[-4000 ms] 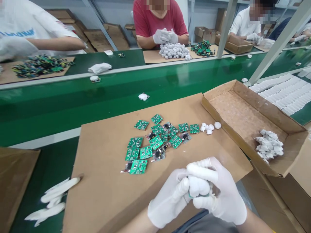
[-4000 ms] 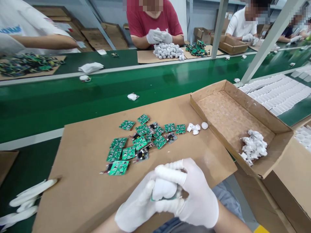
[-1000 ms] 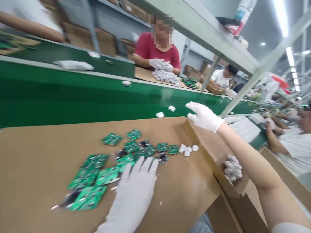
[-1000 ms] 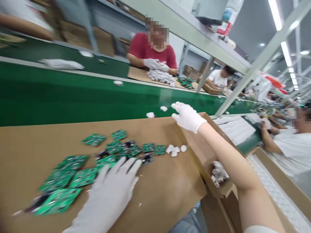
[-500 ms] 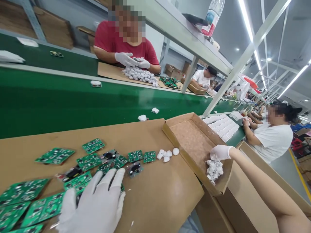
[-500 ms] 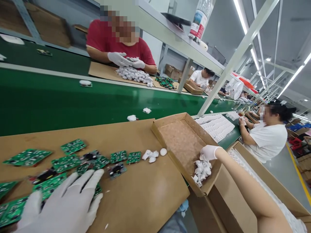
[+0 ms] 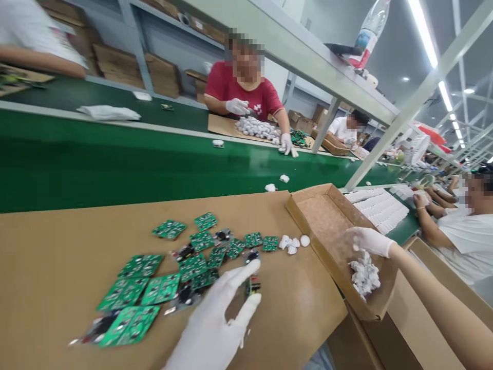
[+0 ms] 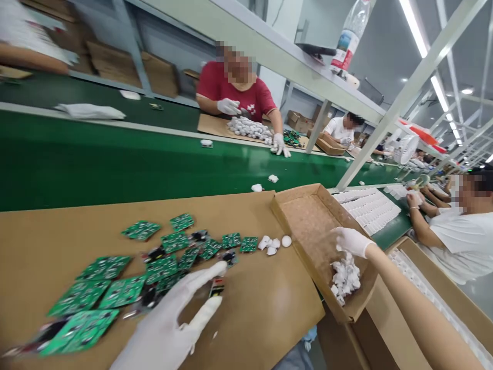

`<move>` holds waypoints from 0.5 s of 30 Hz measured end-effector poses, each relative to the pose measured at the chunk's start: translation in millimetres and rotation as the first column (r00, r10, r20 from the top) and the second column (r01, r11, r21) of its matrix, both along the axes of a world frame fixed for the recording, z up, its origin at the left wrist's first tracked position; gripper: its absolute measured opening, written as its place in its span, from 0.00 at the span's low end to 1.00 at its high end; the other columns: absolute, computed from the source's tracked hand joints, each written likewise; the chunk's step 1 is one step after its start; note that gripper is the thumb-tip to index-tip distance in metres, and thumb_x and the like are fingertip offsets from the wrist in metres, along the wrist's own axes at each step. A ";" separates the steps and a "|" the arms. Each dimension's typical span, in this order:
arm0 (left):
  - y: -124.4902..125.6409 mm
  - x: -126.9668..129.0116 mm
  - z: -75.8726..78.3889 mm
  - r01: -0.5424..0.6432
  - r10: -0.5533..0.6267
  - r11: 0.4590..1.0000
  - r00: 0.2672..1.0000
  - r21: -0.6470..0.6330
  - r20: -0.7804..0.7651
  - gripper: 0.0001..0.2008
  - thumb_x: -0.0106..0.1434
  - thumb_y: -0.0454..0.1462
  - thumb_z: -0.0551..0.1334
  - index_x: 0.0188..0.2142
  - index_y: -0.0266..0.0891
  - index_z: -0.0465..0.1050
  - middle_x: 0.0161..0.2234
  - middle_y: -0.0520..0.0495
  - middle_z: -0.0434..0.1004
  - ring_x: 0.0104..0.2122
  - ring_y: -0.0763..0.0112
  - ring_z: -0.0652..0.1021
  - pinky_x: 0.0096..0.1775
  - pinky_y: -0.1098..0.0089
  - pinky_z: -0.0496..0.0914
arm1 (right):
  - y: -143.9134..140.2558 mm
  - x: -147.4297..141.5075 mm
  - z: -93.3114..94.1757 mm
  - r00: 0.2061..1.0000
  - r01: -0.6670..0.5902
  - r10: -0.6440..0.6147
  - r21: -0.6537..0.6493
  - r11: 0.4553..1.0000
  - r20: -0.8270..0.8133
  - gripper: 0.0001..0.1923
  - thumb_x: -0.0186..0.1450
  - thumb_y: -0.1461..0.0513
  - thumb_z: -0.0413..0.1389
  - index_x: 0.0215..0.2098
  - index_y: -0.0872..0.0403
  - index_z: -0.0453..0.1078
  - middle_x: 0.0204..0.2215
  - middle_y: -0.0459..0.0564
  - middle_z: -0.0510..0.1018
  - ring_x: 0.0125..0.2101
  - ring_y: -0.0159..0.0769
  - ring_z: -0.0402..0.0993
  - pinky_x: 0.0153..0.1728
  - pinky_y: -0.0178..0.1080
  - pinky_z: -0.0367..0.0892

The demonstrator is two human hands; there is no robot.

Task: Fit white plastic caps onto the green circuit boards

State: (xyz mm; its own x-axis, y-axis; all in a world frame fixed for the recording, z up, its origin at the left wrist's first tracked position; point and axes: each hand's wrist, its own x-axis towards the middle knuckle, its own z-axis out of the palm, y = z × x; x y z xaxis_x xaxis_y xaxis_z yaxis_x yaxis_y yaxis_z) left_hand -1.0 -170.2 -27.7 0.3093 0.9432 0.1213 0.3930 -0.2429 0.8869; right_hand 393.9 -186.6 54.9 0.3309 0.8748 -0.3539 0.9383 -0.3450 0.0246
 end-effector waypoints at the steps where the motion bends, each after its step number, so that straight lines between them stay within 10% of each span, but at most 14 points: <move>1: -2.2 -1.3 5.2 0.026 -0.009 0.988 0.994 -0.155 0.111 0.23 0.64 0.46 0.57 0.56 0.43 0.73 0.57 0.40 0.76 0.55 0.50 0.76 0.54 0.54 0.71 | 0.8 0.9 1.1 1.000 0.006 -0.007 0.009 1.000 0.008 0.15 0.71 0.57 0.56 0.53 0.55 0.69 0.47 0.52 0.77 0.41 0.37 0.77 0.41 0.44 0.76; 6: -7.4 -2.7 22.8 0.254 0.126 0.784 0.828 -0.566 0.546 0.27 0.63 0.54 0.61 0.57 0.45 0.71 0.54 0.41 0.74 0.42 0.58 0.81 0.38 0.63 0.77 | 10.9 -4.4 0.7 0.983 0.026 -0.047 0.118 0.993 0.176 0.12 0.72 0.55 0.55 0.46 0.56 0.72 0.42 0.50 0.78 0.40 0.36 0.77 0.44 0.45 0.74; 15: -3.4 1.1 15.6 0.492 0.309 0.684 0.474 -0.539 0.824 0.16 0.60 0.45 0.69 0.46 0.44 0.82 0.45 0.43 0.81 0.46 0.59 0.78 0.56 0.55 0.70 | 0.3 -45.7 3.6 0.995 -0.072 0.043 0.371 0.926 0.087 0.11 0.70 0.64 0.49 0.44 0.54 0.74 0.45 0.58 0.81 0.47 0.45 0.78 0.51 0.44 0.70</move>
